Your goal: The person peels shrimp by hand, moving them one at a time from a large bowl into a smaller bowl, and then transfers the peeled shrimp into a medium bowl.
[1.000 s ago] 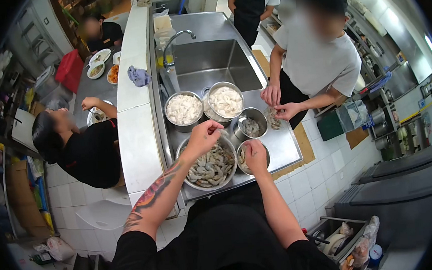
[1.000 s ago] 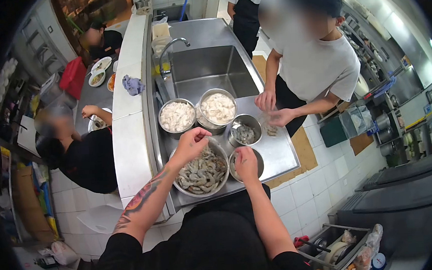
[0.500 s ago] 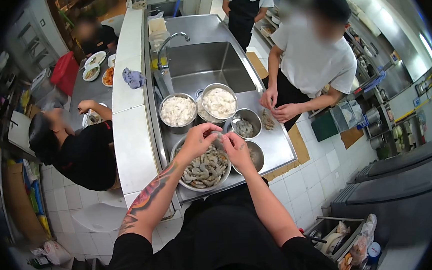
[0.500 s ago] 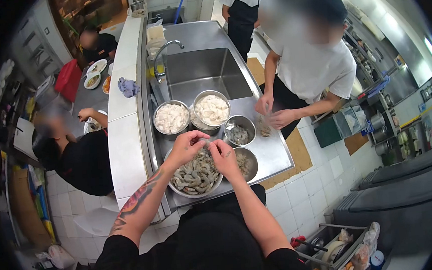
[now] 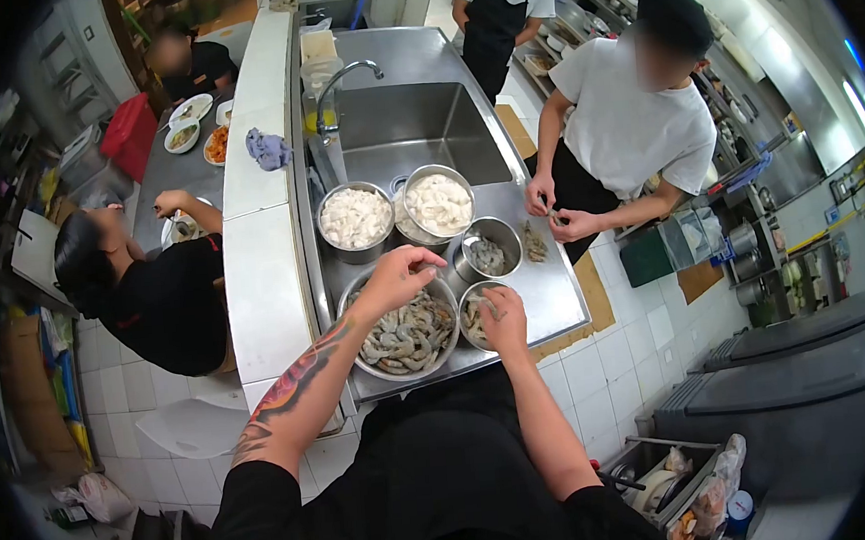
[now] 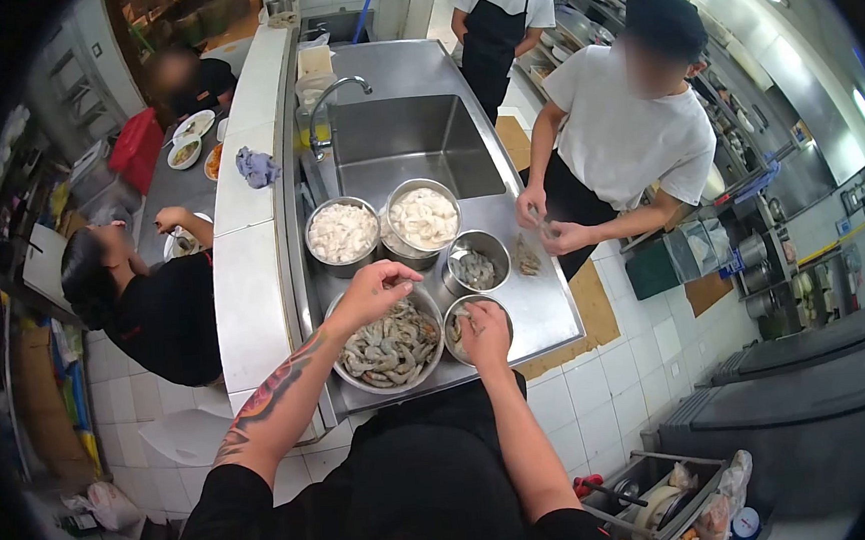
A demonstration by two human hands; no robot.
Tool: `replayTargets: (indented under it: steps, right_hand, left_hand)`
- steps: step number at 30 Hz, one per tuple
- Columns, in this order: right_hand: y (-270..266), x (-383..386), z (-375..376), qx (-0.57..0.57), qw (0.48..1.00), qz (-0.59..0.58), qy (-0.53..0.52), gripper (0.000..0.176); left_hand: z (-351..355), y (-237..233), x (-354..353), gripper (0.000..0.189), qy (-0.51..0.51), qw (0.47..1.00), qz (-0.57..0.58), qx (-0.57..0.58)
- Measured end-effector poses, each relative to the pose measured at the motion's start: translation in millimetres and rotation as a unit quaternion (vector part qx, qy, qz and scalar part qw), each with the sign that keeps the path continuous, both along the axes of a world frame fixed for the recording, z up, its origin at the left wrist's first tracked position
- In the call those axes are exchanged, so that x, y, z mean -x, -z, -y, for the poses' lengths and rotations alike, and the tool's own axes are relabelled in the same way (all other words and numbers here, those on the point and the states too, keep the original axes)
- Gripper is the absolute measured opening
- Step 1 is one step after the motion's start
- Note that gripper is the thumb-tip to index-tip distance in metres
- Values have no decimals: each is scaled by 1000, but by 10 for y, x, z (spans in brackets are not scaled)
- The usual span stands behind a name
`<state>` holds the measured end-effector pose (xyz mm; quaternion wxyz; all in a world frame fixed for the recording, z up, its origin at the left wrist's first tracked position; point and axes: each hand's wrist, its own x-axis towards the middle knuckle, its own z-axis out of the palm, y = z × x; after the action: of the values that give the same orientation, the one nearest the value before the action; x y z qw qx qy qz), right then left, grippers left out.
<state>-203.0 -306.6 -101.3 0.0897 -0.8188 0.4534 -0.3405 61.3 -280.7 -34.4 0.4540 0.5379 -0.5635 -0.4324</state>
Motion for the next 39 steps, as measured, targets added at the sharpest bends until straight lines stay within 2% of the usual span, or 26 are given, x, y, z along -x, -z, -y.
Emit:
replayTargets:
  steps: [1,2,3,4,5,7,9,11,12,13,14,15,17,21,22,24,30,34,36,39]
  right_hand:
    - [-11,-67,-11,-2,998,52,-29,24]
    - [-371,-283,-137,-185,970,159,-12,22]
    - [-497,-419,-153,-189,969,159,-7,22]
    - [-577,-529,-147,-281,922,263,-53,20]
    - [-629,-592,-127,-366,852,361,-98,19]
    - [-701,-626,-52,-350,866,345,-88,20]
    - [-736,-616,62,-299,896,320,-75,24]
    - [-687,-528,281,-284,884,369,-52,25]
    - [-610,-449,423,-289,883,365,-55,25]
    - [-504,-352,570,-82,974,210,-20,25]
    - [-430,-310,649,135,990,40,15,25]
    - [-385,-325,620,136,990,39,12,25]
    - [-270,-373,412,-75,994,35,-71,25]
    - [-36,-792,-176,-202,956,-85,-194,20]
    - [25,-842,-280,-203,956,-84,-195,20]
    - [116,-923,-426,-112,948,-206,-215,19]
    - [231,-1002,-456,-84,934,-243,-249,21]
    - [300,-961,-414,-100,937,-215,-257,18]
    - [300,-913,-346,-132,948,-142,-253,13]
    - [193,-857,-209,-165,956,-106,-218,10]
  left_hand:
    - [-11,17,14,20,19,1000,4,-15]
    - [-28,7,41,20,22,1000,4,-20]
    - [-34,-34,72,19,17,1000,-10,-22]
    - [-37,-66,101,19,12,999,-24,-24]
    - [-41,-79,121,19,15,999,-23,-29]
    - [-35,-82,112,20,34,990,-135,-33]
    - [-24,-33,71,22,39,984,-165,-48]
    - [-17,-24,72,24,-38,980,-195,1]
    - [-19,-58,40,27,-54,982,-182,-2]
    - [-11,-17,15,27,-58,981,-184,-4]
    - [21,35,-6,27,-75,985,-153,7]
    - [51,58,-29,28,-93,988,-122,20]
    - [74,72,-66,29,-84,991,-103,19]
    - [95,97,-33,29,-72,994,-74,41]
    - [98,79,-30,30,-69,995,-63,38]
    - [83,54,-26,29,-70,996,-51,34]
    - [63,41,-22,28,-73,996,-25,35]
    - [58,46,-25,26,-76,997,-14,28]
    - [63,58,-26,25,-71,997,-11,35]
    - [45,60,-22,24,-66,997,-2,32]
